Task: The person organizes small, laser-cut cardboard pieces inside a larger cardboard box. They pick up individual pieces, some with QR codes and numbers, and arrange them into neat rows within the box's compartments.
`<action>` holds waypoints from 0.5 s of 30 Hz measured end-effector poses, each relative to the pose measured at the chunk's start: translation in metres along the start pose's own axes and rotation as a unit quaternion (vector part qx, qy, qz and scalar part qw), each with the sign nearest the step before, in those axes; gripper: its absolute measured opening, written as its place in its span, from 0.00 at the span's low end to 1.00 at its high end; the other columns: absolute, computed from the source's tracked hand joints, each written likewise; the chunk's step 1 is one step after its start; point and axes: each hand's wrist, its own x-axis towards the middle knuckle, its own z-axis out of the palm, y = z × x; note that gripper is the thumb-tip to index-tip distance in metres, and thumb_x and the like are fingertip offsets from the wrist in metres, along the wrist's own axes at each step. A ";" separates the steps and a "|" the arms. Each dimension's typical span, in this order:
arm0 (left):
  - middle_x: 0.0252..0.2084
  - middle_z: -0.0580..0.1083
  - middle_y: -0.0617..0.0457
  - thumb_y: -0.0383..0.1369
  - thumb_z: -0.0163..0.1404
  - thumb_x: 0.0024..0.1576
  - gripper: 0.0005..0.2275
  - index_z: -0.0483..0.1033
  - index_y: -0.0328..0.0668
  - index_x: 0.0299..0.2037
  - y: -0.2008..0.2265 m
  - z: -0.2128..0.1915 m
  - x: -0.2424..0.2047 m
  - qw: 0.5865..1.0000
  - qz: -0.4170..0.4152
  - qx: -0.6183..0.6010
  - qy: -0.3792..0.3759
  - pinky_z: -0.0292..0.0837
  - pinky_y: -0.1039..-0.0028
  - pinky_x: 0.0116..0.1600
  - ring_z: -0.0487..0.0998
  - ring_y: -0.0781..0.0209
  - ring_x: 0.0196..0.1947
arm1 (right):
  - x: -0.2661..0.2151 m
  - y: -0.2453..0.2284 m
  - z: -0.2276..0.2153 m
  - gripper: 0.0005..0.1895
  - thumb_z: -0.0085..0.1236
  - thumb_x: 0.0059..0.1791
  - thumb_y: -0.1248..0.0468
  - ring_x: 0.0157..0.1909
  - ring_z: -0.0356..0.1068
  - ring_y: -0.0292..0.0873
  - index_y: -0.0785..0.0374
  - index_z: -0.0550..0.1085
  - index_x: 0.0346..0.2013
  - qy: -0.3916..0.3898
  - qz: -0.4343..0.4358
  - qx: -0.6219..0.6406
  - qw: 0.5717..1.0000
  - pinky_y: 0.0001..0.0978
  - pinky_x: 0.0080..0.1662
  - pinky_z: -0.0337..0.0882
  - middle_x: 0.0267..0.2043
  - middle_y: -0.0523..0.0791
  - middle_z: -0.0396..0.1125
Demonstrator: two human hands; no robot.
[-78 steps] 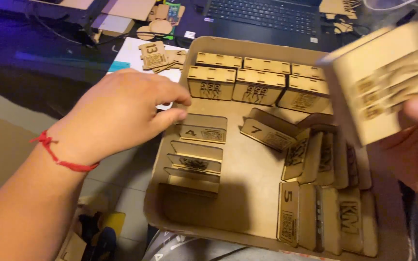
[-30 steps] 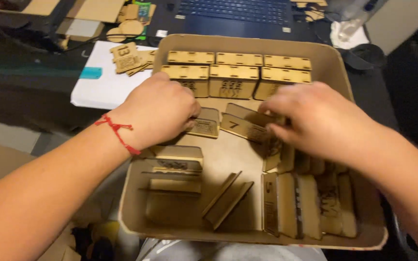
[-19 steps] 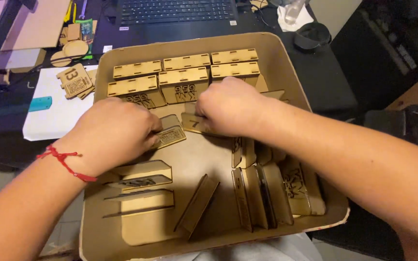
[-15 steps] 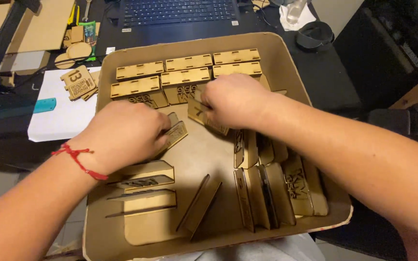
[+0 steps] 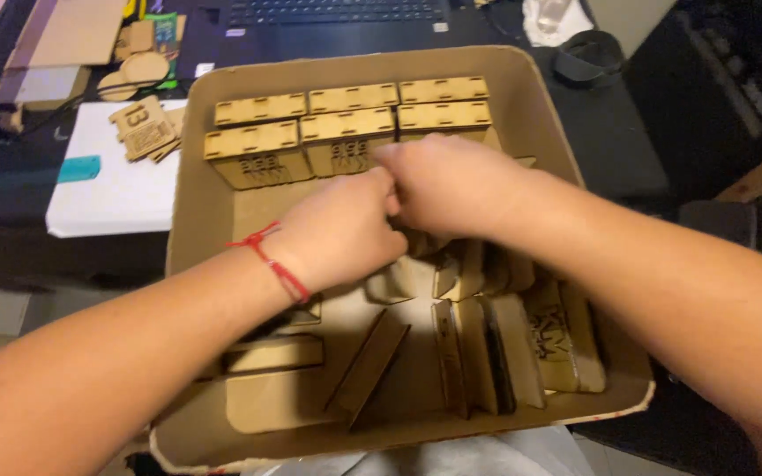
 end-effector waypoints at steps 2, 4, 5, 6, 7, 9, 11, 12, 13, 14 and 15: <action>0.40 0.78 0.43 0.40 0.52 0.48 0.15 0.73 0.42 0.42 0.015 -0.002 -0.008 0.999 0.032 -0.041 -0.003 0.75 0.53 0.49 0.79 0.39 0.48 | 0.000 0.006 0.000 0.15 0.54 0.44 0.60 0.49 0.72 0.65 0.62 0.72 0.44 -0.005 -0.003 -0.002 1.000 0.62 0.49 0.73 0.40 0.58 0.73; 0.40 0.78 0.39 0.37 0.52 0.48 0.15 0.71 0.39 0.44 0.012 -0.015 -0.020 0.996 0.051 -0.073 0.002 0.74 0.52 0.50 0.79 0.37 0.48 | 0.002 0.004 -0.002 0.16 0.54 0.44 0.62 0.50 0.71 0.65 0.64 0.72 0.44 -0.005 -0.021 0.002 1.000 0.62 0.49 0.72 0.41 0.59 0.73; 0.30 0.77 0.48 0.37 0.52 0.49 0.15 0.70 0.40 0.44 0.007 -0.024 -0.027 0.992 0.056 -0.107 -0.034 0.75 0.63 0.43 0.80 0.50 0.34 | 0.000 0.004 -0.002 0.18 0.53 0.44 0.60 0.52 0.70 0.67 0.64 0.73 0.46 -0.002 -0.013 0.026 1.000 0.64 0.52 0.70 0.44 0.60 0.72; 0.20 0.76 0.58 0.37 0.53 0.50 0.15 0.69 0.41 0.44 0.004 -0.033 -0.034 0.986 0.060 -0.142 -0.069 0.76 0.75 0.35 0.81 0.64 0.20 | -0.003 0.005 -0.004 0.21 0.53 0.43 0.57 0.54 0.68 0.68 0.64 0.74 0.48 0.000 -0.006 0.050 0.999 0.66 0.55 0.68 0.47 0.60 0.72; 0.20 0.76 0.58 0.37 0.53 0.50 0.15 0.69 0.41 0.44 -0.005 -0.043 -0.035 0.987 0.048 -0.137 -0.063 0.76 0.75 0.35 0.81 0.64 0.20 | 0.002 0.006 0.000 0.21 0.53 0.43 0.57 0.54 0.68 0.68 0.64 0.74 0.48 0.002 -0.019 0.055 0.998 0.66 0.55 0.68 0.47 0.60 0.72; 0.28 0.73 0.65 0.39 0.53 0.57 0.03 0.73 0.58 0.34 -0.019 -0.061 -0.035 0.992 0.115 0.048 -0.013 0.66 0.71 0.36 0.73 0.67 0.31 | 0.011 0.012 0.008 0.28 0.53 0.44 0.55 0.56 0.71 0.53 0.49 0.70 0.60 -0.022 0.076 -0.002 0.997 0.47 0.55 0.70 0.55 0.46 0.71; 0.29 0.76 0.64 0.37 0.49 0.54 0.03 0.74 0.58 0.30 -0.030 -0.077 -0.057 0.986 0.075 0.144 -0.041 0.68 0.66 0.35 0.75 0.63 0.32 | 0.000 0.000 -0.003 0.29 0.55 0.45 0.54 0.51 0.73 0.50 0.45 0.68 0.62 -0.023 0.093 0.003 0.995 0.45 0.52 0.71 0.49 0.45 0.74; 0.29 0.78 0.63 0.35 0.45 0.50 0.06 0.76 0.57 0.26 -0.035 -0.084 -0.067 0.969 0.041 0.233 -0.068 0.70 0.61 0.35 0.77 0.58 0.32 | -0.007 -0.005 -0.009 0.30 0.56 0.46 0.53 0.45 0.76 0.48 0.42 0.66 0.64 -0.025 0.117 0.004 0.993 0.44 0.49 0.73 0.43 0.44 0.77; 0.29 0.78 0.63 0.35 0.45 0.50 0.06 0.76 0.57 0.26 -0.037 -0.080 -0.072 0.969 0.039 0.234 -0.069 0.70 0.61 0.35 0.77 0.58 0.32 | -0.015 -0.001 -0.009 0.30 0.56 0.46 0.53 0.45 0.76 0.48 0.42 0.66 0.64 -0.025 0.115 0.005 0.993 0.44 0.49 0.73 0.43 0.44 0.77; 0.34 0.78 0.59 0.40 0.50 0.52 0.05 0.77 0.62 0.35 -0.039 -0.076 -0.078 0.953 -0.003 0.279 -0.121 0.72 0.59 0.41 0.77 0.52 0.37 | -0.023 0.004 -0.009 0.30 0.56 0.45 0.50 0.43 0.76 0.47 0.38 0.68 0.63 0.013 0.112 0.017 0.993 0.41 0.50 0.71 0.40 0.42 0.78; 0.39 0.79 0.55 0.43 0.56 0.53 0.10 0.79 0.67 0.44 -0.041 -0.073 -0.084 0.930 -0.045 0.320 -0.173 0.74 0.57 0.46 0.78 0.46 0.42 | -0.030 0.008 -0.009 0.29 0.55 0.44 0.48 0.41 0.77 0.45 0.35 0.69 0.62 0.049 0.108 0.028 0.993 0.38 0.52 0.70 0.37 0.39 0.79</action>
